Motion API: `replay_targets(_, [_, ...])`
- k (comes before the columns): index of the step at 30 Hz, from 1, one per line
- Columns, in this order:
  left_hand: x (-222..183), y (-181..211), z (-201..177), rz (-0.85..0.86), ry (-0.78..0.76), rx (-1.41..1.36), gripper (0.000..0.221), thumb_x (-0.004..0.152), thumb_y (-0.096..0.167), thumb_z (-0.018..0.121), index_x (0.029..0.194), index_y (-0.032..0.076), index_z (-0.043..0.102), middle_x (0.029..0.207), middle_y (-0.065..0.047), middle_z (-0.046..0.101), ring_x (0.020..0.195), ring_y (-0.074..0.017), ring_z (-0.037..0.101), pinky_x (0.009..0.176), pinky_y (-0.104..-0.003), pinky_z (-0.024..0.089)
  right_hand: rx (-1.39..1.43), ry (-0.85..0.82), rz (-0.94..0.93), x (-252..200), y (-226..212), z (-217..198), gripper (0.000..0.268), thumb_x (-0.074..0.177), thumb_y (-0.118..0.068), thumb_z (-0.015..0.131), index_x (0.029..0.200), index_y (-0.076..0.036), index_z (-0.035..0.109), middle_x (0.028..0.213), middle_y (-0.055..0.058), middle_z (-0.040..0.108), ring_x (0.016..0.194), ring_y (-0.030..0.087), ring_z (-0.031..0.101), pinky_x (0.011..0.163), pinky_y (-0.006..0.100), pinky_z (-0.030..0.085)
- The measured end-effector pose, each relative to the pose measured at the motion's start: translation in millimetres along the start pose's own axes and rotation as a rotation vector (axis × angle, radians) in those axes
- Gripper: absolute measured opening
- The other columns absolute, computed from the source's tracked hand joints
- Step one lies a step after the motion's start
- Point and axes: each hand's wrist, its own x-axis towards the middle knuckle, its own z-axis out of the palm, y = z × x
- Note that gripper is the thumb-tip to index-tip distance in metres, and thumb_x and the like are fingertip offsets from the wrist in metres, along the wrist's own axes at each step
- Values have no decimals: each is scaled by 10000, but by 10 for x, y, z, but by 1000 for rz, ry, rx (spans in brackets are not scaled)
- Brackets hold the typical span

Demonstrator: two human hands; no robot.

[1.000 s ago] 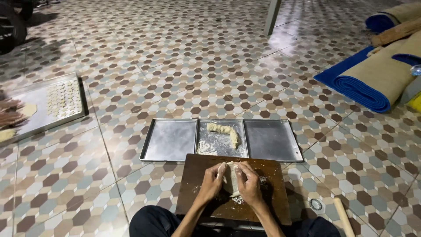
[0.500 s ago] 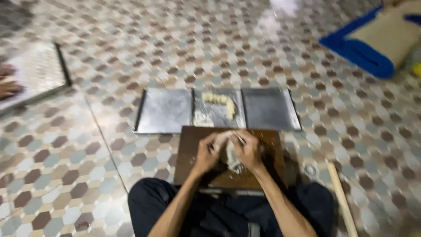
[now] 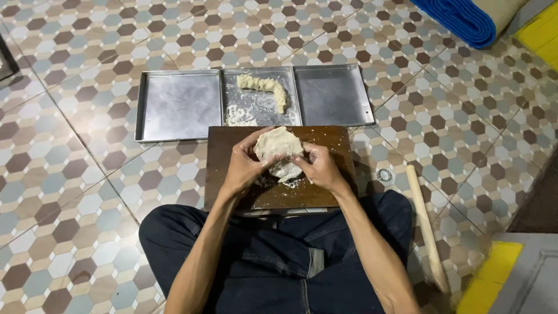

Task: Kneading and shaping dough on a wooden board

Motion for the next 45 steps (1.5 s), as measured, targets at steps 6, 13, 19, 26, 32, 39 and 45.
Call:
replay_targets(6, [-7,35,-80,-67,-70,94,507,687,81,899,1140,-55,718,1029,-208,750,952,-242,669,826,-419,583,-296,139,-164,10,109,38,264,919,-163,767,724,-51,628,620,121,624,625,225,615,646,361,494])
replay_targets(13, [-96,474,73,-41,-43,191,212,794,124,779,697,41,610,562,4,513,622,-92,459,494,-250,378,-352,129,-154,-121,100,29,322,991,-162,691,688,-64,644,557,130,618,524,241,588,599,349,496])
replay_targets(19, [-100,417,-37,-139,-118,159,107,809,71,738,791,-17,680,643,-55,631,669,-162,531,569,-318,480,-269,54,-67,-71,-215,-9,384,1081,-230,497,788,-26,637,652,143,623,616,228,582,657,382,498])
replay_targets(26, [-65,-97,-31,-157,-145,195,225,822,126,847,695,72,670,566,-68,652,521,-149,550,499,-239,428,-332,201,-221,-97,528,87,107,955,-79,703,927,11,752,870,239,740,864,376,740,849,446,577])
replay_targets(32, [-110,451,86,-179,-19,195,287,847,182,806,633,112,628,513,28,547,508,-90,460,498,-246,323,-193,286,-136,37,243,218,213,1001,-84,614,903,58,738,886,236,759,901,299,748,785,422,583])
replay_targets(39, [-61,331,-61,-130,-8,123,138,996,195,671,1031,73,725,732,-29,577,734,-158,512,678,-280,420,21,117,-47,5,-14,124,477,1032,-152,603,1419,114,519,1466,332,500,1381,452,436,1172,533,344])
replay_targets(45, [-62,216,-159,-205,-181,154,377,712,115,871,1049,22,732,854,-153,734,821,-221,610,734,-391,538,-66,149,-61,-90,358,125,85,946,-102,727,962,-18,729,861,153,734,834,245,674,840,379,508])
